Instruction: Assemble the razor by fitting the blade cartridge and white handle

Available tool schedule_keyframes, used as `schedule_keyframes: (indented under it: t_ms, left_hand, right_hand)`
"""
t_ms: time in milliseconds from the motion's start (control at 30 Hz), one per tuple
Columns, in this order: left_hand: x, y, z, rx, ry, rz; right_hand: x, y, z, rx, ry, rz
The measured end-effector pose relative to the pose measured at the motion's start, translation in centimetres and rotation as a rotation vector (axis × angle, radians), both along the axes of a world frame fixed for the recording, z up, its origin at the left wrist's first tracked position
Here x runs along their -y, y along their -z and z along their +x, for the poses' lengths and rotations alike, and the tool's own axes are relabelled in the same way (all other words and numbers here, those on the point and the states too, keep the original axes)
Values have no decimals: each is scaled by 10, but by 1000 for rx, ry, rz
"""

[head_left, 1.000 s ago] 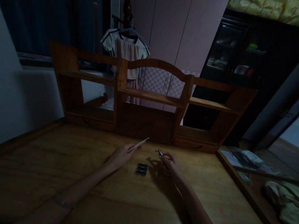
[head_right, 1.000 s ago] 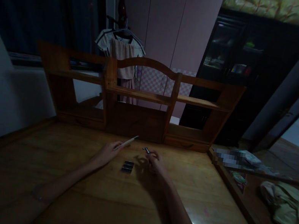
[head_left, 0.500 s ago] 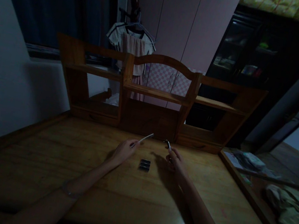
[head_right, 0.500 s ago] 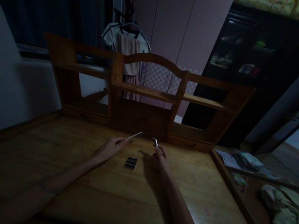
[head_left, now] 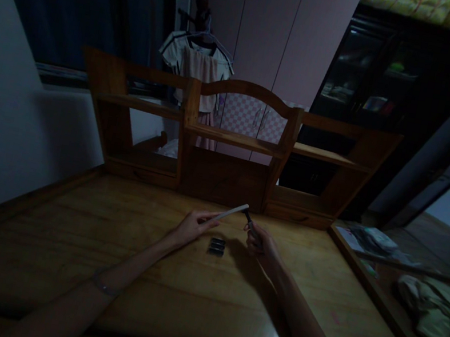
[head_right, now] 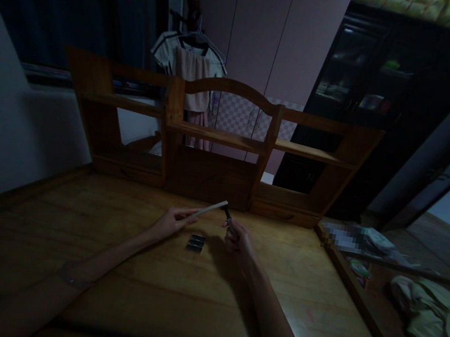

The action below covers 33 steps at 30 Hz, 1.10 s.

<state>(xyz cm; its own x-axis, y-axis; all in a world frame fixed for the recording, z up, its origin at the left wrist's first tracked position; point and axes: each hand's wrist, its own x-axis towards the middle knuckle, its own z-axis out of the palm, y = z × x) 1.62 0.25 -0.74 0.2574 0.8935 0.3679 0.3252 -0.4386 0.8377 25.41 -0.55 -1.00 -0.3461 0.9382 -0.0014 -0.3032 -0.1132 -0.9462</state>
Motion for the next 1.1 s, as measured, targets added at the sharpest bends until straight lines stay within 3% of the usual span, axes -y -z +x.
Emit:
schedule_keyframes:
  t_ms: [233,467,700,1100]
  left_hand:
    - [-3,7,0,55,-17,109]
    - [-9,9,-7,67,-133,147]
    - [1,3,-2,-34,-56,235]
    - [0,8,-3,-163,-110,301]
  right_hand:
    - [-2,2,0,-102,-102,-13]
    - [-3,0,4,-104,-43,37]
    - [0,0,1,80,10,131]
    - [8,-4,-6,171,-33,113]
